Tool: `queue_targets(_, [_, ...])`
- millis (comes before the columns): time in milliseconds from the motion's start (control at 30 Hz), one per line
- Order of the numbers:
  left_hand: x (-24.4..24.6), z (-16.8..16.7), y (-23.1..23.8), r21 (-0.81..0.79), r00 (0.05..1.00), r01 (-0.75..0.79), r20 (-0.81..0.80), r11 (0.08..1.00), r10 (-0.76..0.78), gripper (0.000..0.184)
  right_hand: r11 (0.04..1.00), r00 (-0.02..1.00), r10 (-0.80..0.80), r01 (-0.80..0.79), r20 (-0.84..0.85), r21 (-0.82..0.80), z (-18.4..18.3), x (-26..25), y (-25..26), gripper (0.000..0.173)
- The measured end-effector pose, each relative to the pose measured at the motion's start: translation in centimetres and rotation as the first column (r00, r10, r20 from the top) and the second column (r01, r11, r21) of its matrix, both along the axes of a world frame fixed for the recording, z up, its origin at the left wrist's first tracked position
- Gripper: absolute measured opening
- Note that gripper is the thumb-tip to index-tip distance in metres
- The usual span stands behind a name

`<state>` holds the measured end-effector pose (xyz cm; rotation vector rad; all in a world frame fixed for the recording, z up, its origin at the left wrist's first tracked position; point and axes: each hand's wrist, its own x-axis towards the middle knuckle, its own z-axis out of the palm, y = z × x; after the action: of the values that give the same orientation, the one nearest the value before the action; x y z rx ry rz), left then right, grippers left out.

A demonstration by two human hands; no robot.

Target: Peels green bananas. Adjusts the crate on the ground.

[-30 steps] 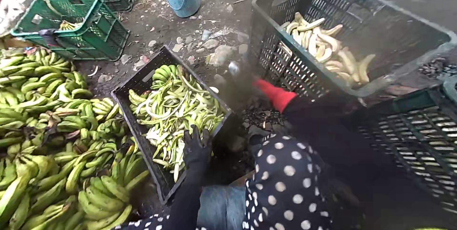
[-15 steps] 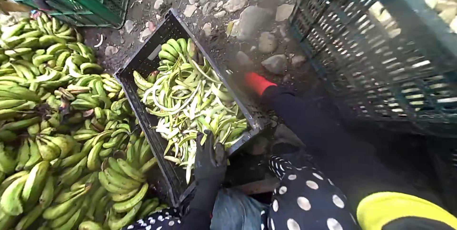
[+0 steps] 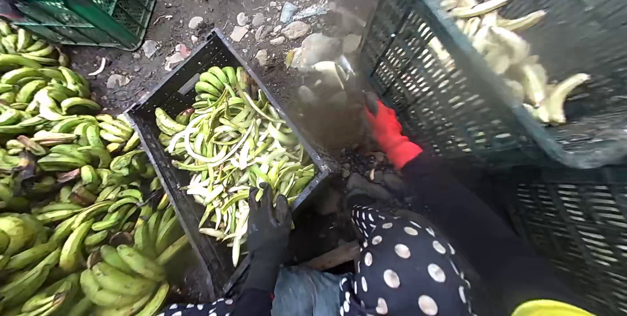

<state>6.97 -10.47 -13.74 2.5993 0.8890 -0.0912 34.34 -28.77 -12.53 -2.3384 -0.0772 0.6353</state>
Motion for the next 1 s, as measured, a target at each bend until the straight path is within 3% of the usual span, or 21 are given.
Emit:
queue_targets(100, [0.1, 0.1, -0.1, -0.011, 1.000, -0.010, 0.000, 1.000, 0.010, 0.067, 0.948, 0.933, -0.259, 0.195, 0.249, 0.252, 3.6, -2.8, -5.8, 0.056])
queue_targets(167, [0.3, 0.4, -0.2, -0.018, 1.000, -0.024, -0.009, 1.000, 0.024, 0.068, 0.882, 0.842, -0.435, 0.327, 0.319, 0.340, 6.0, -4.4, -9.2, 0.059])
queue_targets(233, [0.3, 0.4, -0.3, -0.021, 0.999, -0.034, -0.001, 0.999, 0.034, 0.069, 0.871, 0.778, -0.486, 0.467, 0.398, 0.151, 7.7, -5.4, -12.0, 0.060])
queue_targets(333, [0.3, 0.1, -0.4, -0.007, 0.999, -0.032, 0.032, 0.999, 0.032, 0.070, 0.832, 0.866, -0.406, 0.483, 0.293, -0.274, 10.3, -6.2, -15.5, 0.057])
queue_targets(400, [0.2, 0.2, -0.3, -0.015, 0.998, -0.035, 0.043, 0.999, 0.036, 0.073, 0.802, 0.869, -0.410, 0.488, 0.277, -0.346, 10.4, -7.4, -17.2, 0.057])
queue_targets(533, [0.1, 0.5, -0.3, -0.042, 0.998, -0.061, 0.010, 0.997, 0.062, 0.075, 0.739, 0.778, -0.515, 0.616, 0.361, -0.272, 10.4, -8.9, -19.4, 0.058])
queue_targets(667, [-0.1, 0.5, -0.2, -0.047, 0.999, -0.041, 0.023, 0.998, 0.042, 0.077, 0.752, 0.872, -0.270, 0.456, 0.408, -0.476, 10.4, -8.5, -22.4, 0.054])
queue_targets(800, [-0.3, 0.5, 0.1, -0.064, 1.000, -0.022, 0.012, 0.998, 0.023, 0.075, 0.660, 0.951, -0.084, 0.277, 0.298, -0.699, 10.1, -6.7, -24.7, 0.050])
queue_targets(900, [-0.1, 0.8, 0.1, -0.086, 0.999, -0.029, -0.029, 0.996, 0.026, 0.073, 0.624, 0.973, -0.137, 0.230, 0.185, -0.747, 10.3, -5.4, -25.3, 0.054])
queue_targets(1000, [-0.4, 0.9, 0.3, -0.083, 0.999, -0.030, -0.045, 0.996, 0.026, 0.071, 0.660, 0.976, -0.208, 0.193, 0.069, -0.726, 11.3, -4.6, -24.4, 0.057])
